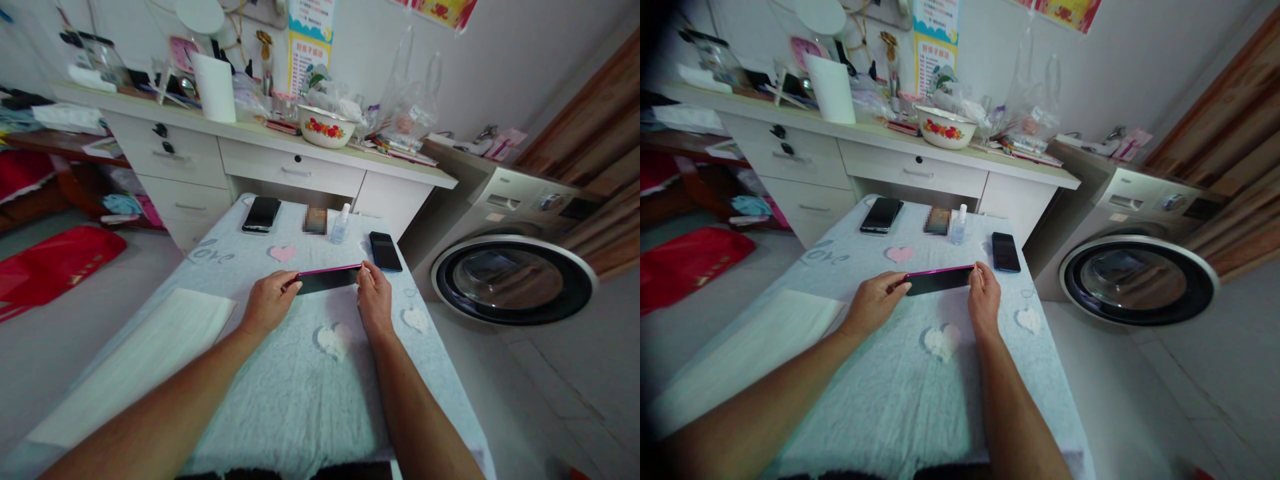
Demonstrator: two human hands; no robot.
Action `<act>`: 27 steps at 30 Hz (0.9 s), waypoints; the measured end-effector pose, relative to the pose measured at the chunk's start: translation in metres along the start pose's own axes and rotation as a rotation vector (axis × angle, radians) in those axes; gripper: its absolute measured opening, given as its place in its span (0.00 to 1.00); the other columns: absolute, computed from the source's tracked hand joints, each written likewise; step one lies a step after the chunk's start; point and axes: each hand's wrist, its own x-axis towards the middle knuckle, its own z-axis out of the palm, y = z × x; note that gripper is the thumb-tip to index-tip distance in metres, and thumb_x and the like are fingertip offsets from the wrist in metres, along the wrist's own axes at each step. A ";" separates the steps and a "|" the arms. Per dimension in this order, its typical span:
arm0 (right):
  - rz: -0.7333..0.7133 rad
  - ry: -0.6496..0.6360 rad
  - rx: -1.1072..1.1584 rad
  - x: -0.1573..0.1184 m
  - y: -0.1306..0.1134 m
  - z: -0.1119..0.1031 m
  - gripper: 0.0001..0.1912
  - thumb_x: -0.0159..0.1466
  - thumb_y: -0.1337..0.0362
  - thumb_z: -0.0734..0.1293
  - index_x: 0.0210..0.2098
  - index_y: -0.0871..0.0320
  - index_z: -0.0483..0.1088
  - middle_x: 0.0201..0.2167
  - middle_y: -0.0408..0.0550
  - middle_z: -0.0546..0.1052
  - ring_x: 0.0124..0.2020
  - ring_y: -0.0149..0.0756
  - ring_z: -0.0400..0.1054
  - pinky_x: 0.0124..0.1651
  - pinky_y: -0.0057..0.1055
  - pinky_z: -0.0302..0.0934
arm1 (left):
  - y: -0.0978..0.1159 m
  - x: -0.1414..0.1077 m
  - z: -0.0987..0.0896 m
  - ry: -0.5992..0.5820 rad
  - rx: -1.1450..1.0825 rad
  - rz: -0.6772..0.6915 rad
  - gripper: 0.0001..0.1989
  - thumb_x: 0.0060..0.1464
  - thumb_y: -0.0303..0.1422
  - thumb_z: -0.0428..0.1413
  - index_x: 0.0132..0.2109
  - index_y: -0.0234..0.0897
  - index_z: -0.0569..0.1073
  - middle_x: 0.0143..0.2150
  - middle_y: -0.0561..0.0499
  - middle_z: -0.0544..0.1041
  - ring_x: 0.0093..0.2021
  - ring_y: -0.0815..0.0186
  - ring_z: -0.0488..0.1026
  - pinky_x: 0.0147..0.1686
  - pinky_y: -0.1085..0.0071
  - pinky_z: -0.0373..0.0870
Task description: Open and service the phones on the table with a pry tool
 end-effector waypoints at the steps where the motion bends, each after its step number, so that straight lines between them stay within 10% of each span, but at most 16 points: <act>1: 0.028 0.006 0.019 0.000 0.000 0.000 0.24 0.66 0.52 0.56 0.50 0.60 0.71 0.28 0.47 0.75 0.27 0.36 0.67 0.30 0.31 0.62 | 0.000 0.000 0.000 -0.003 -0.002 -0.003 0.11 0.56 0.34 0.53 0.41 0.37 0.78 0.37 0.49 0.80 0.35 0.65 0.75 0.35 0.71 0.68; 27: 0.191 -0.198 -0.172 0.003 0.000 -0.006 0.16 0.62 0.57 0.59 0.29 0.59 0.74 0.21 0.45 0.71 0.24 0.34 0.61 0.27 0.28 0.51 | -0.006 -0.003 0.004 0.002 -0.054 -0.031 0.14 0.58 0.38 0.52 0.43 0.34 0.77 0.38 0.48 0.79 0.37 0.64 0.75 0.37 0.70 0.69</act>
